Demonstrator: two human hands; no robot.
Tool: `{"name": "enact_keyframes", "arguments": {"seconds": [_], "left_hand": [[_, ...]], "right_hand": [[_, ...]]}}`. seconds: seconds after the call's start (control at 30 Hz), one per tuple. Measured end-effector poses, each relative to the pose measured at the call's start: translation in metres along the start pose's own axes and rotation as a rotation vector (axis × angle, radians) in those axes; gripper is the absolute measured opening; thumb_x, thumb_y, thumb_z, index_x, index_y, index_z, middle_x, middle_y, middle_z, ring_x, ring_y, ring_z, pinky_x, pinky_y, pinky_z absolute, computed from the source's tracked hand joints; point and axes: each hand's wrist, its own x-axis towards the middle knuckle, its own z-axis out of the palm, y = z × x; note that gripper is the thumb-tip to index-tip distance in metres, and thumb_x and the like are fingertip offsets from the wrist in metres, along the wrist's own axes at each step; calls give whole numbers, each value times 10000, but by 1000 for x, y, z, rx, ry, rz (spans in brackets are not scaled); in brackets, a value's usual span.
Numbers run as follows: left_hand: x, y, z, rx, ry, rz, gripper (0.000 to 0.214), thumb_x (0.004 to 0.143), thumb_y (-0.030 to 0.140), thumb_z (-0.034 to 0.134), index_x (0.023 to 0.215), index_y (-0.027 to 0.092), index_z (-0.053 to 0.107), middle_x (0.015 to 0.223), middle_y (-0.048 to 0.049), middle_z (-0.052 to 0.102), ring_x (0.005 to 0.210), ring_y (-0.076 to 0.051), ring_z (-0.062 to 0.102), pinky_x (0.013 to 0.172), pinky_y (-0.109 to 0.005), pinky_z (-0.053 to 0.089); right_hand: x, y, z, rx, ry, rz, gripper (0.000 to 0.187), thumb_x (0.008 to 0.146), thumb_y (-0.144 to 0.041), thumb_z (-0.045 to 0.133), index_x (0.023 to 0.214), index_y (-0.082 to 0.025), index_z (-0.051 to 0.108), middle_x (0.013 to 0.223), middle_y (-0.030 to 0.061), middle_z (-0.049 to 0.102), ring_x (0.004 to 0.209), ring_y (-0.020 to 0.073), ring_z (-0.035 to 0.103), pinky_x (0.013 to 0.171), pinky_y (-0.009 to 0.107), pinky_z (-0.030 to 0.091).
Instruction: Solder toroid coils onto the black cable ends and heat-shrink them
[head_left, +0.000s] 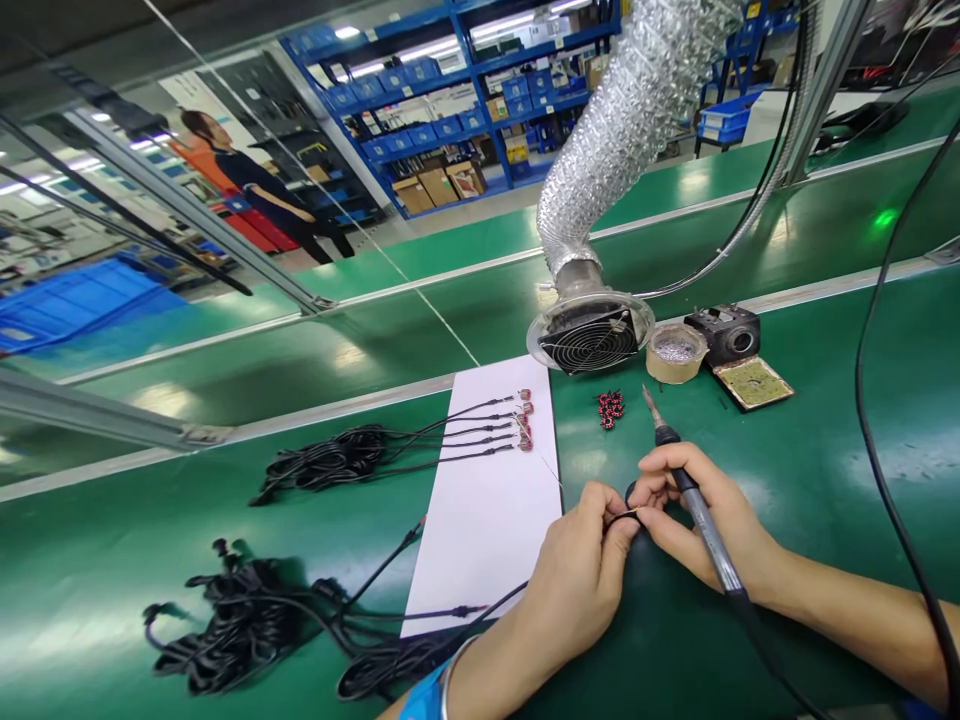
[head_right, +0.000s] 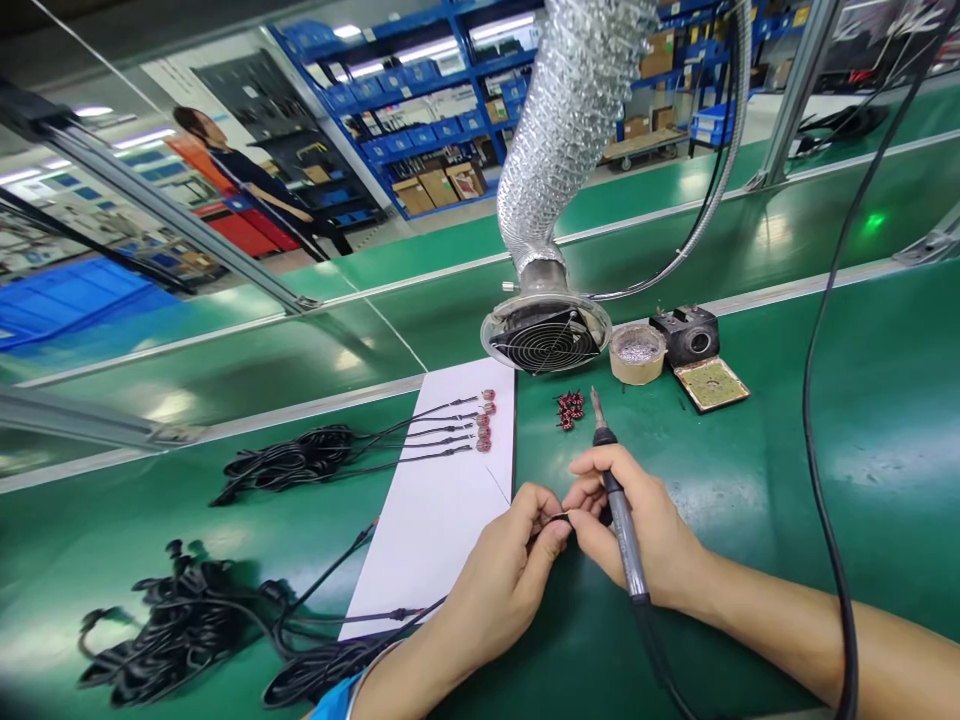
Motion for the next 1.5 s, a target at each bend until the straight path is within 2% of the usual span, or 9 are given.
{"name": "enact_keyframes", "arguments": {"seconds": [0.23,0.53,0.73,0.9,1.0,1.13,1.23,1.37,1.5], "left_hand": [[-4,2,-2,-109,-27,-10,139,982,297,366,904,214,445,771,-9,587,685,-167,529,643,-284,374],[-10,5,-3,36,30,73,128,968,285,403,884,209,462,765,-24,580,683,-173,530,615,-284,346],[-12,8,-5,-163,-22,39,159,991,315,387,901,207,462,711,4,603,634,-144,530,608,-262,373],[-13,8,-6,-215,-36,45,152,982,318,409,904,200,465,711,2,613,625,-133,527,595,-251,377],[-12,9,-7,-207,-61,31,155,982,321,420,926,194,487,732,-10,633,644,-136,553,600,-249,391],[-10,9,-8,-192,-57,8,150,962,295,474,875,186,527,728,-25,671,650,-138,591,607,-250,399],[-8,6,-6,-338,-36,-25,164,935,327,534,859,183,517,755,-37,685,652,-133,603,600,-241,426],[-7,2,0,-626,-100,-173,285,882,430,612,858,190,459,743,-10,663,568,-98,579,537,-208,447],[-8,2,4,-671,-55,-204,375,854,509,634,861,193,432,658,30,615,569,-103,605,547,-203,473]], "right_hand": [[1,-4,1,53,-20,47,345,836,-112,599,1109,-269,457,861,-29,642,723,88,634,680,217,539],[-1,-10,-1,57,-65,142,366,804,-124,644,1089,-263,461,822,-41,638,725,96,620,706,235,528],[2,-17,-2,184,-75,244,369,811,-146,653,1108,-244,458,842,-23,660,718,102,645,694,239,548],[3,-21,0,246,-66,276,358,793,-116,642,1067,-231,443,807,-30,659,667,94,633,659,229,547],[3,-22,2,239,-47,234,321,787,-119,638,1019,-228,444,791,-29,653,651,97,626,637,232,547],[0,-21,3,100,0,140,249,797,-127,633,958,-227,471,813,-17,647,693,105,627,662,234,552],[-4,-17,6,-14,47,91,208,821,-143,621,942,-232,477,822,-7,638,693,109,622,637,225,555],[-12,-10,16,-123,178,13,179,872,-197,610,945,-243,453,819,2,632,658,110,597,568,207,545],[-16,-6,25,-215,293,-63,176,893,-217,614,959,-249,454,805,-4,634,675,110,605,600,207,547]]}}
